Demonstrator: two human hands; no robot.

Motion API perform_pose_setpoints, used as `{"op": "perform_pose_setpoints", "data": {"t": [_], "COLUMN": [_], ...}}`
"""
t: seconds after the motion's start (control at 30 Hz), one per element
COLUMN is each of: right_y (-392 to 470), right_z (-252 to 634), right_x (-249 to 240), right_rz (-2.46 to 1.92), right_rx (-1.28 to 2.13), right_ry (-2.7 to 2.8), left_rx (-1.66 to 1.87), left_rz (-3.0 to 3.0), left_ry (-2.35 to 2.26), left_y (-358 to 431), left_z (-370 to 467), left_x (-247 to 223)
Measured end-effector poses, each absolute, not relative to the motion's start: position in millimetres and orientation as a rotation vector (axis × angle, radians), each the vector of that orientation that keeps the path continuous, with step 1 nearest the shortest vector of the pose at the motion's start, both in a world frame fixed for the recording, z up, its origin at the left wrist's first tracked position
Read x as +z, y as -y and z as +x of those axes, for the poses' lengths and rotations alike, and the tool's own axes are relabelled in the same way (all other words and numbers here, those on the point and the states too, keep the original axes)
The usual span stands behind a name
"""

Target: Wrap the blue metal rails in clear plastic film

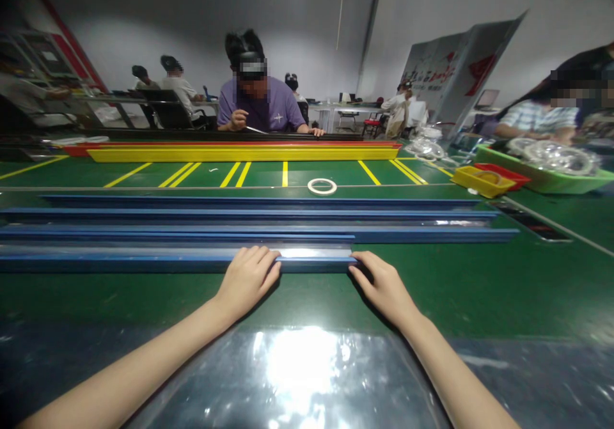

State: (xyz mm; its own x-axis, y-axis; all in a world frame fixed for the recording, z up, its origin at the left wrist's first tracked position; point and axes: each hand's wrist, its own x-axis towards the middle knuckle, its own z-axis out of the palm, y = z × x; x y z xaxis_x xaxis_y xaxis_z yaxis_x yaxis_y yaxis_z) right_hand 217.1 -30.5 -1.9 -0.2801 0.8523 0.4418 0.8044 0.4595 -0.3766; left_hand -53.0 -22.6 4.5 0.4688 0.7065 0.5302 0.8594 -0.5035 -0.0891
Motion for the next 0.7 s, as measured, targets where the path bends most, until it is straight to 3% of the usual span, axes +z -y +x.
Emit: {"op": "perform_pose_setpoints", "data": {"t": [0.7], "right_y": [29.4], "right_z": [214.8], "right_x": [-1.0], "right_rz": [-1.375], "right_rx": [0.066], "right_ry": [2.129], "left_rx": [-0.657], "left_rz": [-2.363], "left_ry": [1.290], "left_y": [21.4], "left_z": [-53.9], "left_x": [4.0]}}
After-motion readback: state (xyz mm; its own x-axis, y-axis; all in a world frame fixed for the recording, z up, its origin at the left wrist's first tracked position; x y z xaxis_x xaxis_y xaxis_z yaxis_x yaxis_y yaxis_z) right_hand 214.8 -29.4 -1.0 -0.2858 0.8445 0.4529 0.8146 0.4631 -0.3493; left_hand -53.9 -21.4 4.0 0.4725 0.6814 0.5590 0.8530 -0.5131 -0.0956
